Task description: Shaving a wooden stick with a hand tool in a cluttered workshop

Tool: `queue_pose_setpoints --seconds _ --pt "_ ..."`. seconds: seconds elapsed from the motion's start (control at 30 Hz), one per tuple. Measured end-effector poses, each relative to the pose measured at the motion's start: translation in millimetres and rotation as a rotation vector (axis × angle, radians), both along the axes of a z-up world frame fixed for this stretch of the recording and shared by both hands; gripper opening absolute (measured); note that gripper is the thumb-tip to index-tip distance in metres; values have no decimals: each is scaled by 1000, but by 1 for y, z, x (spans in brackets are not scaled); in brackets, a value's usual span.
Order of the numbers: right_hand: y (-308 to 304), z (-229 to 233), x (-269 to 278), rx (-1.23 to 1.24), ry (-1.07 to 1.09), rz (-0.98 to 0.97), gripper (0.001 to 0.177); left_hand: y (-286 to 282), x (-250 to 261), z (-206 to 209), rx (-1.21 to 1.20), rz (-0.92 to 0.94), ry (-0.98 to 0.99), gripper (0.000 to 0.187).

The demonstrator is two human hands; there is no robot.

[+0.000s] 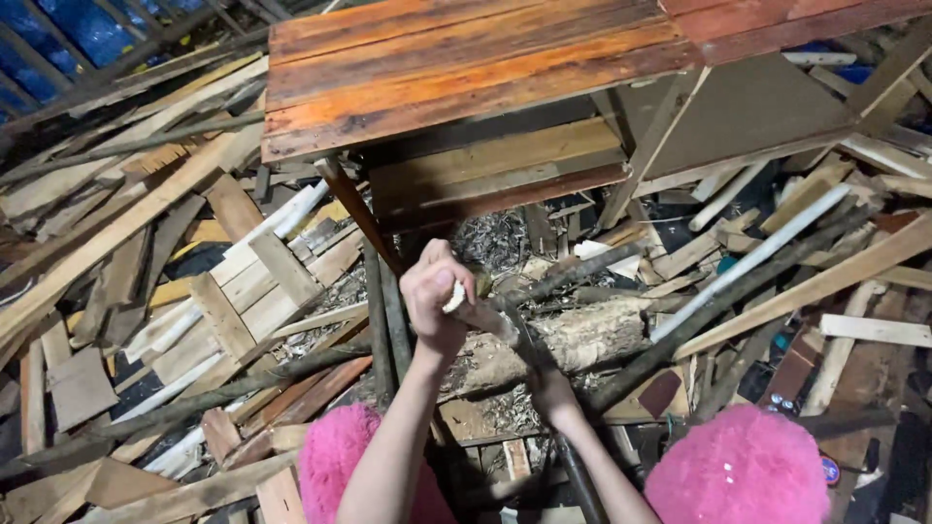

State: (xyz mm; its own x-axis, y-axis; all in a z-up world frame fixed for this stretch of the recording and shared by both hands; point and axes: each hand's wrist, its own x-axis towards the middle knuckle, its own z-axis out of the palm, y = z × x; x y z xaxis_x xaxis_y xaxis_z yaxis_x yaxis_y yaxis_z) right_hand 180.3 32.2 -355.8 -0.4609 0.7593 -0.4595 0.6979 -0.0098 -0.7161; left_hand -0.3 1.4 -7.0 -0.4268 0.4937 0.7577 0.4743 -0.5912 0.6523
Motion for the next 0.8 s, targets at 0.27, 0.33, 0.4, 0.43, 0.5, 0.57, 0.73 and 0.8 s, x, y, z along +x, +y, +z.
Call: queue_pose_setpoints --seconds 0.27,0.33,0.4,0.43,0.5,0.57,0.73,0.8 --pt "-32 195 15 37 42 -51 22 -18 -3 10 -154 -279 -146 42" --pt "-23 127 7 -80 -48 -27 19 -17 -4 8 -151 -336 -169 42" --pt "-22 20 8 18 -3 -51 37 -18 -10 8 -179 -403 -257 43" --pt "-22 12 11 19 14 -57 37 -20 -12 8 -181 -407 -239 43" --pt "-17 -5 20 215 112 -27 24 -19 -15 3 -180 -430 -328 43" --pt "-23 151 6 89 132 -49 29 -18 -11 4 -173 -461 -278 42" --pt "-43 160 25 48 203 -28 19 -12 -3 20 -168 -616 -200 38" --pt "-49 19 39 627 105 176 26 -10 -5 17 -170 -657 -179 40"
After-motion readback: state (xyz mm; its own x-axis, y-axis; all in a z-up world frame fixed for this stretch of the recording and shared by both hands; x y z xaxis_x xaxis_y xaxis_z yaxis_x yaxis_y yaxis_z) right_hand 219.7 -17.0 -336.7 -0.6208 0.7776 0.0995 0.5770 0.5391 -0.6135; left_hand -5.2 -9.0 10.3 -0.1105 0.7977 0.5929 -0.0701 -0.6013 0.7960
